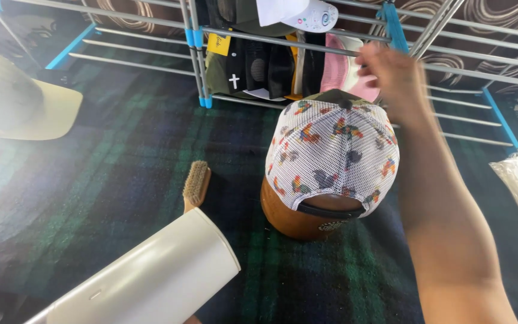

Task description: Brushing a baseball cap and using a hair dryer to steam or dry it before placing it on a wooden head form for shaping.

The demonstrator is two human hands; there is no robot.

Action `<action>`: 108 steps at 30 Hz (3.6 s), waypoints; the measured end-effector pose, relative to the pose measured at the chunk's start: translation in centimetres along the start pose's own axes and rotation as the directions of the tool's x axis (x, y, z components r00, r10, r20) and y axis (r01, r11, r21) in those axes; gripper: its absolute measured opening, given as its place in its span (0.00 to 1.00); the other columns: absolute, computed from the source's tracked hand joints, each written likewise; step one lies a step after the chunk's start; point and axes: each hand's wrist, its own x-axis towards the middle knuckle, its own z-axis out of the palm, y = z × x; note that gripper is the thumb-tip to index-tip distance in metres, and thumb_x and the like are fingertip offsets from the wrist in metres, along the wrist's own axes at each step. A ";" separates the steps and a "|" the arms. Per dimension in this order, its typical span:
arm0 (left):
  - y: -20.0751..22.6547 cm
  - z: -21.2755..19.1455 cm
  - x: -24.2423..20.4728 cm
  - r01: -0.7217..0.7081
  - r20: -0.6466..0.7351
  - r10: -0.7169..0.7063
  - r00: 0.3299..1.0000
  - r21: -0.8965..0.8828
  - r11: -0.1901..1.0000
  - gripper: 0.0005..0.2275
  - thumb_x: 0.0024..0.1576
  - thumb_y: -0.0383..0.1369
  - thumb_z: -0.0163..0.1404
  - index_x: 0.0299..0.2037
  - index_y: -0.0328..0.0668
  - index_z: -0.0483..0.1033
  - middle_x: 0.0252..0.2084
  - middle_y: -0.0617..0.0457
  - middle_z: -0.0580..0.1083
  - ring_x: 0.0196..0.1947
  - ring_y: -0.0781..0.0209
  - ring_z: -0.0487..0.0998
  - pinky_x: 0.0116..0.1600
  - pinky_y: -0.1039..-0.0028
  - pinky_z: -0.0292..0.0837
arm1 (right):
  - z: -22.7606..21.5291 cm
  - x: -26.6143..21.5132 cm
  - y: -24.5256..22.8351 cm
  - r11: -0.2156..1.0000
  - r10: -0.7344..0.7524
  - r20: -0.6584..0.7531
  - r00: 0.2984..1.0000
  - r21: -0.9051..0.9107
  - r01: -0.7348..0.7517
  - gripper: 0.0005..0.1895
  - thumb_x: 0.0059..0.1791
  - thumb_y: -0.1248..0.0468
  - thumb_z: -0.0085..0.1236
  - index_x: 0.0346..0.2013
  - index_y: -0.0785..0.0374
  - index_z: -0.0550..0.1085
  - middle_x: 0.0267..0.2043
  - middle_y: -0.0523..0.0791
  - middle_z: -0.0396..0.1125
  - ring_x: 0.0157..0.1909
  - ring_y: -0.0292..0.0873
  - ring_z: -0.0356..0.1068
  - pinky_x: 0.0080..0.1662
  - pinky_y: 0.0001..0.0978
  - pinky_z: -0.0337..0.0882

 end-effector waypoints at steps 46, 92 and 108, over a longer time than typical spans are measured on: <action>3.8 18.8 6.7 0.247 0.651 0.132 0.748 -0.457 0.854 0.31 0.47 0.38 0.51 0.64 0.35 0.73 0.49 0.35 0.78 0.48 0.42 0.78 0.57 0.56 0.75 | 9.1 -17.3 -19.7 0.886 0.327 -0.452 0.830 0.453 -0.102 0.37 0.60 0.42 0.21 0.71 0.64 0.62 0.69 0.56 0.61 0.72 0.55 0.60 0.73 0.54 0.51; 26.6 25.4 -4.2 -0.604 0.577 -0.209 0.789 0.791 -0.095 0.24 0.56 0.38 0.48 0.63 0.42 0.68 0.40 0.43 0.78 0.28 0.54 0.80 0.41 0.62 0.78 | 4.7 -18.5 -15.7 0.868 0.458 -0.374 0.807 0.383 -0.315 0.47 0.50 0.30 0.30 0.66 0.65 0.66 0.69 0.48 0.62 0.71 0.46 0.60 0.69 0.46 0.60; 9.1 11.5 9.5 -0.076 0.518 -0.078 0.852 0.268 0.960 0.13 0.47 0.32 0.57 0.33 0.25 0.73 0.19 0.35 0.73 0.12 0.43 0.76 0.18 0.56 0.77 | 5.7 -19.1 -14.5 0.862 0.377 -0.437 0.817 0.488 -0.137 0.39 0.61 0.39 0.24 0.67 0.67 0.67 0.51 0.53 0.72 0.59 0.50 0.72 0.66 0.47 0.67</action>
